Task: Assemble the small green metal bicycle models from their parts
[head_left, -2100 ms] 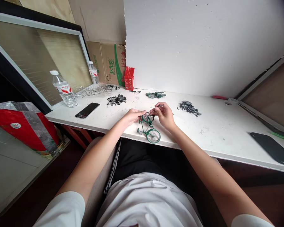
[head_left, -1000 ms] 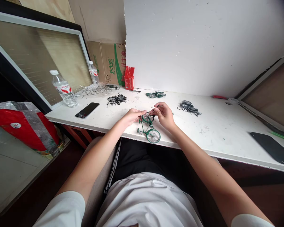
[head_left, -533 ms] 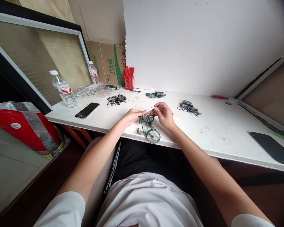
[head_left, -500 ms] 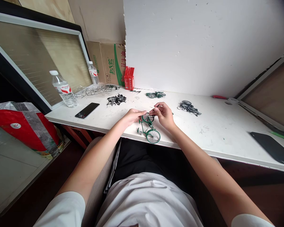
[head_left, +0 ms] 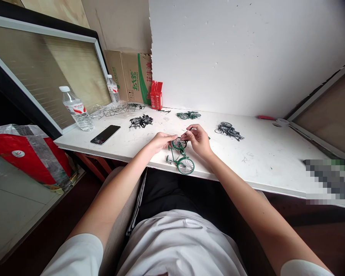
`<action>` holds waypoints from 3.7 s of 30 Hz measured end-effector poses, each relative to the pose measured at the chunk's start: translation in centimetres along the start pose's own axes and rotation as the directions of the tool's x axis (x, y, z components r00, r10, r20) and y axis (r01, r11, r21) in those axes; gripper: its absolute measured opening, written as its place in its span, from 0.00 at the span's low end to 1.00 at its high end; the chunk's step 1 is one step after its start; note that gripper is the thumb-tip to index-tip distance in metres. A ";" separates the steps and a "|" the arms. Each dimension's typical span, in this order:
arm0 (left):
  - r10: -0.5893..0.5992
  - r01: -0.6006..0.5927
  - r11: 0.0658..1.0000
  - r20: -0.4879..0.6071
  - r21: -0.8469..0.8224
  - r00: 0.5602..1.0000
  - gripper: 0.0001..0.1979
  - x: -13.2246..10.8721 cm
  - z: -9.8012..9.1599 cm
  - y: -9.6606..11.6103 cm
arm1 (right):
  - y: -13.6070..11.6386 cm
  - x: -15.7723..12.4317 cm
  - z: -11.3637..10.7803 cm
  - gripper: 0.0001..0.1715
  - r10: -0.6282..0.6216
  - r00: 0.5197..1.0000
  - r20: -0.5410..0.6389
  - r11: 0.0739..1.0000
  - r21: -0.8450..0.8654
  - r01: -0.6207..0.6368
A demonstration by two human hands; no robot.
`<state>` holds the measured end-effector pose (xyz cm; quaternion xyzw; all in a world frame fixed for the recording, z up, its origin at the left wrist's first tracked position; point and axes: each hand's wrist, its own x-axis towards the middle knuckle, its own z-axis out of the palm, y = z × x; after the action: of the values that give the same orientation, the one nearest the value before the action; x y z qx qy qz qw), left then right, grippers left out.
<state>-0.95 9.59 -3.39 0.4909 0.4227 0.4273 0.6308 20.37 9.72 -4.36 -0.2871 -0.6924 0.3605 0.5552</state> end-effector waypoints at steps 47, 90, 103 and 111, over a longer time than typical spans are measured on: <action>0.001 -0.001 1.000 0.003 0.002 1.000 0.24 -0.3 0.3 0.2 | -2.1 -0.5 0.1 0.19 -0.163 0.982 0.098 0.892 -0.411 0.189; 0.004 -0.005 1.000 0.023 0.019 1.000 0.25 -0.2 0.3 0.2 | -3.1 -0.3 0.3 0.20 -0.241 0.967 -0.080 0.897 -0.398 0.191; -0.029 0.029 0.999 -0.019 0.023 0.999 0.23 -0.6 0.5 0.6 | -2.9 0.2 0.4 0.25 -0.062 0.977 -0.204 0.981 -0.195 0.022; -0.025 0.025 0.999 -0.007 0.029 1.000 0.22 -0.4 0.4 0.5 | -3.3 0.1 0.2 0.22 -0.162 0.973 -0.165 0.961 -0.248 0.118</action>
<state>-0.80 9.17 -2.80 0.4931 0.4372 0.4149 0.6274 20.13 7.89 -1.61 -0.3332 -0.6950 0.2070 0.6026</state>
